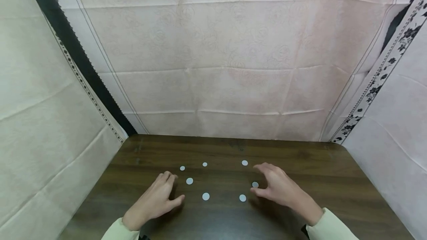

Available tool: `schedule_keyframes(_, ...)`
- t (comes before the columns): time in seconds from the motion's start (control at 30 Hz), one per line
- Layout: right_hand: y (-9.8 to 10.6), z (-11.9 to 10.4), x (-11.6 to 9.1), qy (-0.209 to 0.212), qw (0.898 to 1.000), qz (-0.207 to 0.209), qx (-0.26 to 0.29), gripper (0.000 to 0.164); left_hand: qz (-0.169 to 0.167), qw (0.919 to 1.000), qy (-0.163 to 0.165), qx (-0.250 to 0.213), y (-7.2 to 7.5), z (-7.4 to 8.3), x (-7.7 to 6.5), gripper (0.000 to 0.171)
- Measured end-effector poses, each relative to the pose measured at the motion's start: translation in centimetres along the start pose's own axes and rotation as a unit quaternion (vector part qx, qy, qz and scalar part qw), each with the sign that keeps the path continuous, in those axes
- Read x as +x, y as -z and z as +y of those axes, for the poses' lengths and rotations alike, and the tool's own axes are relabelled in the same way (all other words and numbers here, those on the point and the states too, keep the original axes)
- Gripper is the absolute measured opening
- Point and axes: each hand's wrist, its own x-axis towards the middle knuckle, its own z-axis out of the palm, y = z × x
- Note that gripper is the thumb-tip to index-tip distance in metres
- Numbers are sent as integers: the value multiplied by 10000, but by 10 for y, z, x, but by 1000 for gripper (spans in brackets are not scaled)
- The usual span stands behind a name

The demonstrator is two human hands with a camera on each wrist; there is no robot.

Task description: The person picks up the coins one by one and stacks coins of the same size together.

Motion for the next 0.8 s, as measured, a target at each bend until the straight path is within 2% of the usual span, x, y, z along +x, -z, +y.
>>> schedule_keyframes(0.2, -9, -12, 14, 243, 9984, -324, 400, 44, -50, 9990, -405, -184, -6, 5, 2, 50)
schedule_keyframes(0.43, -24, -26, 28, 285, 9948, -768, 603, 49, -75, 9968, -772, -201, -12, 11, 7, 46)
schedule_keyframes(0.57, -34, -33, 36, 458, 9925, -922, 662, 49, -54, 9944, -1019, -280, -15, 15, 10, 39)
schedule_keyframes(0.8, -52, -47, 46, 641, 9901, -1119, 553, 47, -333, 9910, -1113, -670, -18, 22, 18, 32)
